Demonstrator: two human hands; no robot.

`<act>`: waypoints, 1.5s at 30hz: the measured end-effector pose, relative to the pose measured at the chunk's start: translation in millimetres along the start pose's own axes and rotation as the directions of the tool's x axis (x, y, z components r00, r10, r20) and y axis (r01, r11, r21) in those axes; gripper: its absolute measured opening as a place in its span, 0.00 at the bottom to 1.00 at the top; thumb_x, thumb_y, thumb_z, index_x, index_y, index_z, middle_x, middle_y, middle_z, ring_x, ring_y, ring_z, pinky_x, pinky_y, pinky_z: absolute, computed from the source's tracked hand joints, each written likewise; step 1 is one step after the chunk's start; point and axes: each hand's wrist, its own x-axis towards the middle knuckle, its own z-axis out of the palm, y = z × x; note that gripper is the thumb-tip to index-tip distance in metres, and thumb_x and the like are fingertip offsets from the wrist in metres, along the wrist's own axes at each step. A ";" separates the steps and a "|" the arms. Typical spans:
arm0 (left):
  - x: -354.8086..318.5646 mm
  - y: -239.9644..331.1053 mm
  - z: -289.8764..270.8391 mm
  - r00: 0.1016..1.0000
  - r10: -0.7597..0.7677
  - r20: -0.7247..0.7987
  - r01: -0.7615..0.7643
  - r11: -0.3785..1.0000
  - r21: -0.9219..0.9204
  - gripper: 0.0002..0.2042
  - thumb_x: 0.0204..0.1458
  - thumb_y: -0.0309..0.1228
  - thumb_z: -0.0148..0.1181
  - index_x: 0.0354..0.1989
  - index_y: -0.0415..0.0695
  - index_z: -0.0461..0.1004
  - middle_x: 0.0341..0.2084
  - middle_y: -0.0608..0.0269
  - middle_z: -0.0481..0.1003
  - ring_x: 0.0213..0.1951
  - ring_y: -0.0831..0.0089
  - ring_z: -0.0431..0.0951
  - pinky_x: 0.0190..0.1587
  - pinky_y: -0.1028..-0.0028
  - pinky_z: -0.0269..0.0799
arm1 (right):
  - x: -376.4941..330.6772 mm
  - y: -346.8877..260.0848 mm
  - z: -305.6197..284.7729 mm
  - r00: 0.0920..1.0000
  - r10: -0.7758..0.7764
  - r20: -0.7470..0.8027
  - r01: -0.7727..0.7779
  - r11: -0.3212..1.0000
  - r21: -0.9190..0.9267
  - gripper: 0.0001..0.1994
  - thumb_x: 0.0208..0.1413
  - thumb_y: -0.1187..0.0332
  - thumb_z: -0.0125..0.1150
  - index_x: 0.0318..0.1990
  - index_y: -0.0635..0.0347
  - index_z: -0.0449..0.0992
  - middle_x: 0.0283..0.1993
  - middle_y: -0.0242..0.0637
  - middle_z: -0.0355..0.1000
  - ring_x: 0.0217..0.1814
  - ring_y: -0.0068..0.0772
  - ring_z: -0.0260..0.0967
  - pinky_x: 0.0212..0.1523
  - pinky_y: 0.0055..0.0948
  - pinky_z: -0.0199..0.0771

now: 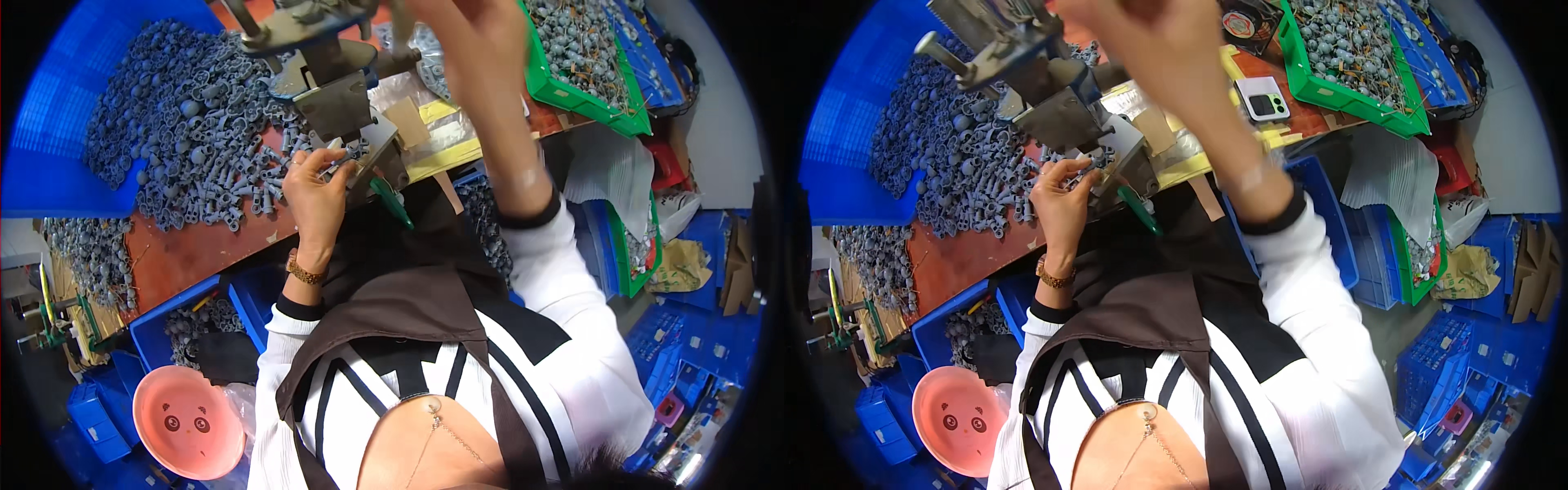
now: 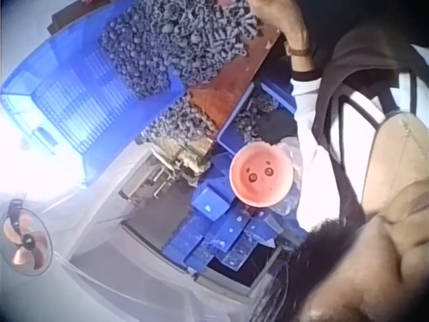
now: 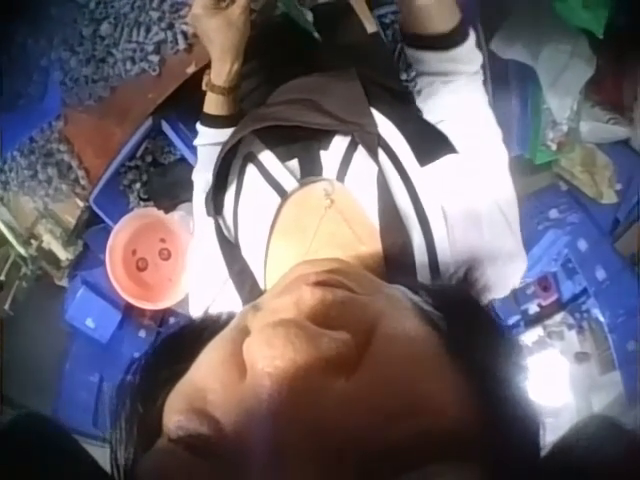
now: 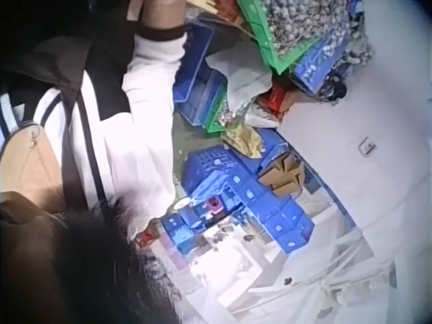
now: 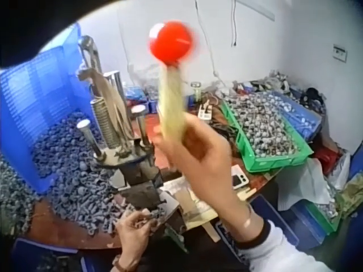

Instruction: The recorder uses a manual lever press to assemble small green plastic components at a factory assembly station.

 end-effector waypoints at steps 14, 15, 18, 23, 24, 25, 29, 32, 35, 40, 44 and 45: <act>73.0 -82.4 -87.1 0.972 0.161 -0.172 -0.098 0.940 0.327 0.18 0.47 0.33 0.66 0.46 0.39 0.76 0.37 0.50 0.78 0.40 0.56 0.78 0.44 0.65 0.72 | -125.3 -36.7 19.9 0.670 0.448 0.592 -0.561 0.828 0.009 0.10 0.47 0.73 0.67 0.37 0.65 0.74 0.28 0.33 0.74 0.31 0.23 0.71 0.31 0.25 0.69; 92.7 -98.8 -101.0 0.936 0.277 -0.218 -0.155 0.879 0.450 0.17 0.49 0.34 0.65 0.46 0.38 0.76 0.38 0.49 0.77 0.41 0.55 0.77 0.46 0.63 0.71 | -132.6 -38.6 27.0 0.673 0.452 0.585 -0.560 0.829 0.004 0.10 0.47 0.73 0.67 0.37 0.65 0.74 0.28 0.33 0.74 0.31 0.23 0.71 0.31 0.25 0.69; 139.1 -134.1 -133.6 0.903 0.361 -0.234 -0.085 0.683 0.726 0.17 0.51 0.37 0.62 0.45 0.39 0.77 0.39 0.48 0.77 0.43 0.52 0.76 0.48 0.61 0.70 | -140.1 -44.9 28.0 0.763 0.472 0.442 -0.599 0.772 0.211 0.06 0.50 0.74 0.67 0.34 0.63 0.76 0.24 0.30 0.72 0.26 0.19 0.69 0.29 0.20 0.66; 170.2 -208.8 -161.9 0.984 0.168 -0.064 -0.085 0.751 0.654 0.16 0.52 0.37 0.61 0.46 0.43 0.78 0.40 0.50 0.78 0.43 0.53 0.77 0.46 0.62 0.71 | -120.8 -38.6 -72.6 0.532 0.652 0.541 -0.844 0.465 0.269 0.05 0.49 0.75 0.67 0.30 0.65 0.76 0.25 0.27 0.73 0.28 0.13 0.67 0.29 0.17 0.66; 169.4 -201.1 -153.2 0.989 0.138 -0.055 -0.069 0.756 0.651 0.15 0.52 0.36 0.61 0.46 0.42 0.78 0.42 0.50 0.77 0.44 0.53 0.77 0.47 0.63 0.71 | -116.5 -39.7 -100.7 0.523 0.693 0.497 -0.852 0.444 0.278 0.05 0.49 0.74 0.67 0.30 0.64 0.76 0.26 0.27 0.73 0.27 0.13 0.67 0.29 0.17 0.66; 167.2 -187.4 -150.1 0.993 0.105 -0.052 -0.045 0.754 0.655 0.15 0.52 0.34 0.61 0.46 0.42 0.78 0.44 0.50 0.77 0.45 0.54 0.77 0.48 0.64 0.71 | -118.9 -36.8 -128.4 0.497 0.743 0.448 -0.864 0.472 0.175 0.05 0.49 0.74 0.67 0.29 0.64 0.76 0.25 0.27 0.72 0.27 0.13 0.67 0.29 0.17 0.67; 133.3 -138.2 -128.6 0.940 0.310 -0.142 -0.128 0.706 0.696 0.15 0.52 0.33 0.63 0.46 0.40 0.78 0.37 0.55 0.78 0.34 0.59 0.78 0.41 0.67 0.72 | -126.4 -16.1 -211.2 0.441 0.818 0.369 -0.762 0.559 -0.327 0.06 0.48 0.73 0.66 0.32 0.67 0.78 0.26 0.30 0.75 0.28 0.15 0.69 0.30 0.19 0.69; 115.6 -137.2 -117.6 0.975 0.076 -0.207 -0.040 0.984 0.173 0.12 0.53 0.28 0.63 0.46 0.40 0.78 0.31 0.66 0.71 0.25 0.81 0.65 0.27 0.79 0.62 | -131.0 53.4 -230.4 0.581 0.804 0.132 -0.733 0.586 -0.345 0.06 0.54 0.71 0.61 0.33 0.66 0.78 0.27 0.33 0.74 0.28 0.18 0.69 0.31 0.20 0.70; 89.8 -114.3 -90.1 0.990 0.124 -0.073 -0.126 0.992 -0.027 0.17 0.57 0.26 0.59 0.52 0.31 0.71 0.52 0.60 0.65 0.35 0.79 0.73 0.36 0.79 0.73 | -111.8 148.6 -220.9 0.596 0.801 -0.054 -0.767 0.547 -0.335 0.07 0.54 0.68 0.61 0.34 0.62 0.79 0.27 0.35 0.75 0.28 0.23 0.72 0.32 0.21 0.71; 33.4 -64.7 -60.4 0.968 0.047 0.245 0.041 0.939 -0.342 0.19 0.63 0.26 0.49 0.59 0.30 0.63 0.55 0.59 0.63 0.48 0.73 0.74 0.49 0.76 0.72 | -118.1 311.0 -224.2 0.858 0.487 -0.161 -0.369 0.366 -0.854 0.10 0.52 0.68 0.57 0.41 0.52 0.81 0.38 0.45 0.77 0.43 0.52 0.74 0.43 0.43 0.74; 5.1 -42.9 -33.0 0.953 0.283 0.105 -0.284 0.959 -0.013 0.18 0.50 0.19 0.62 0.51 0.37 0.74 0.45 0.59 0.71 0.43 0.73 0.73 0.43 0.79 0.69 | -93.8 335.9 -221.9 0.700 0.713 -0.041 -0.355 0.297 -0.886 0.11 0.50 0.66 0.54 0.36 0.54 0.82 0.39 0.49 0.77 0.44 0.52 0.75 0.45 0.46 0.75; 0.3 -38.6 -26.6 0.965 0.232 0.118 -0.233 0.973 -0.009 0.18 0.49 0.18 0.62 0.50 0.38 0.75 0.44 0.59 0.71 0.44 0.73 0.72 0.44 0.79 0.68 | -81.6 332.2 -218.1 0.699 0.714 -0.029 -0.312 0.268 -0.911 0.10 0.51 0.66 0.54 0.35 0.55 0.82 0.39 0.49 0.77 0.44 0.52 0.75 0.44 0.46 0.75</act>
